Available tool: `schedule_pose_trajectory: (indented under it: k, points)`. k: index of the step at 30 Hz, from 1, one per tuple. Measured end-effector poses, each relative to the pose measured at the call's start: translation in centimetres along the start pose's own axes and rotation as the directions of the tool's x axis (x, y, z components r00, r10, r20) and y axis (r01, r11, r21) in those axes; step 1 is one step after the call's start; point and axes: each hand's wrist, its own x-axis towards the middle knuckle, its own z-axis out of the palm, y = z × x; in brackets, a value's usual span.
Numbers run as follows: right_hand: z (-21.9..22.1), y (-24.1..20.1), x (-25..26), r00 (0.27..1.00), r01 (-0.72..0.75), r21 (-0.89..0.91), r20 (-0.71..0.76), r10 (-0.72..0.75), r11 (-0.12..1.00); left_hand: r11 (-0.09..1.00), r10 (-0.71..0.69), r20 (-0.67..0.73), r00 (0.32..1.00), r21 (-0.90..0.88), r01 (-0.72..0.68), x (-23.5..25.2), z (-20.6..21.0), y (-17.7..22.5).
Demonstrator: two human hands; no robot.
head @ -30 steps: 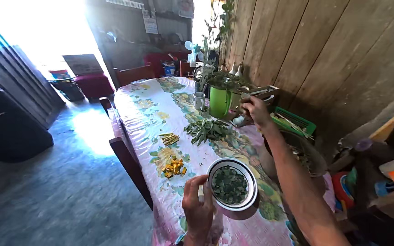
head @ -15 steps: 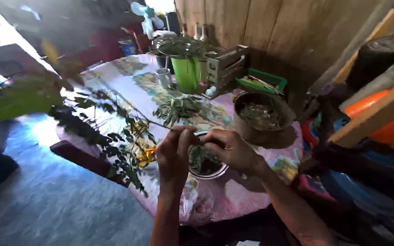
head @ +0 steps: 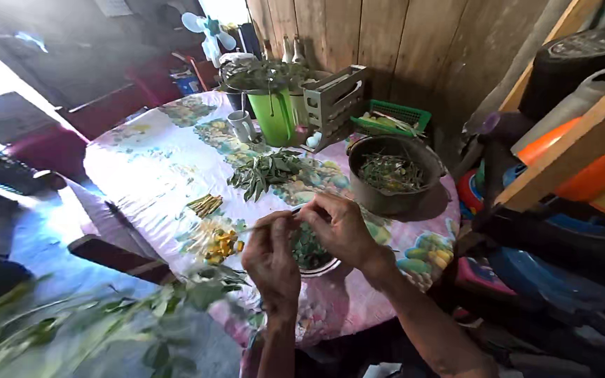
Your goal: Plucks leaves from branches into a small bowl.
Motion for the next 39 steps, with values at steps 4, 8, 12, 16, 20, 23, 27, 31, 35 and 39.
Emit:
schedule_pose_trajectory:
  k: [4, 8, 12, 16, 20, 23, 27, 31, 35, 39]
  points:
    - [-2.9, 0.8, 0.4, 0.984, -0.118, 0.184, -0.111, 0.14, 0.976, 1.0, 0.003, -0.079, 0.997, 0.014, -0.002, 1.5, -2.7, 0.9]
    - [-8.6, 2.0, 3.1, 0.988, -0.076, 0.197, -0.114, 0.1, 0.977, 0.997, -0.045, -0.046, 0.998, 0.068, 0.048, 1.7, -4.9, 0.8]
    - [-15.3, 3.6, 7.4, 0.985, -0.063, -0.067, -0.165, 0.051, 0.996, 0.997, -0.044, -0.001, 0.999, 0.071, 0.044, 0.6, -5.1, 0.2]
    - [-20.0, 5.0, 9.7, 0.944, -0.271, -0.287, -0.267, 0.195, 0.919, 0.996, -0.061, 0.04, 0.997, 0.068, 0.058, 0.0, -4.8, -0.3]
    - [-21.4, 7.4, 10.2, 0.898, -0.412, -0.396, -0.327, 0.293, 0.821, 0.996, -0.065, 0.056, 0.996, 0.068, 0.061, -0.1, -4.5, -0.7]
    - [-20.4, 9.4, 9.9, 0.871, -0.486, -0.442, -0.311, 0.379, 0.754, 0.995, -0.066, 0.065, 0.996, 0.072, 0.061, -0.2, -4.2, -0.8]
    - [-19.5, 10.9, 9.6, 0.824, -0.562, -0.386, -0.336, 0.456, 0.732, 0.995, -0.066, 0.08, 0.995, 0.079, 0.06, -0.5, -4.1, -1.1]
    - [-19.7, 10.8, 9.6, 0.806, -0.574, -0.243, -0.337, 0.487, 0.782, 0.996, -0.069, 0.079, 0.994, 0.061, 0.065, -0.5, -4.3, -1.2]
    - [-20.0, 9.1, 8.1, 0.845, -0.52, -0.624, -0.274, 0.46, 0.583, 0.996, -0.073, 0.086, 0.994, 0.058, 0.068, -0.6, -4.2, -1.2]
    - [-20.6, 6.6, 7.7, 0.957, -0.291, -0.758, -0.236, 0.17, 0.584, 0.996, -0.069, 0.103, 0.992, 0.071, 0.062, -0.6, -4.2, -1.7]
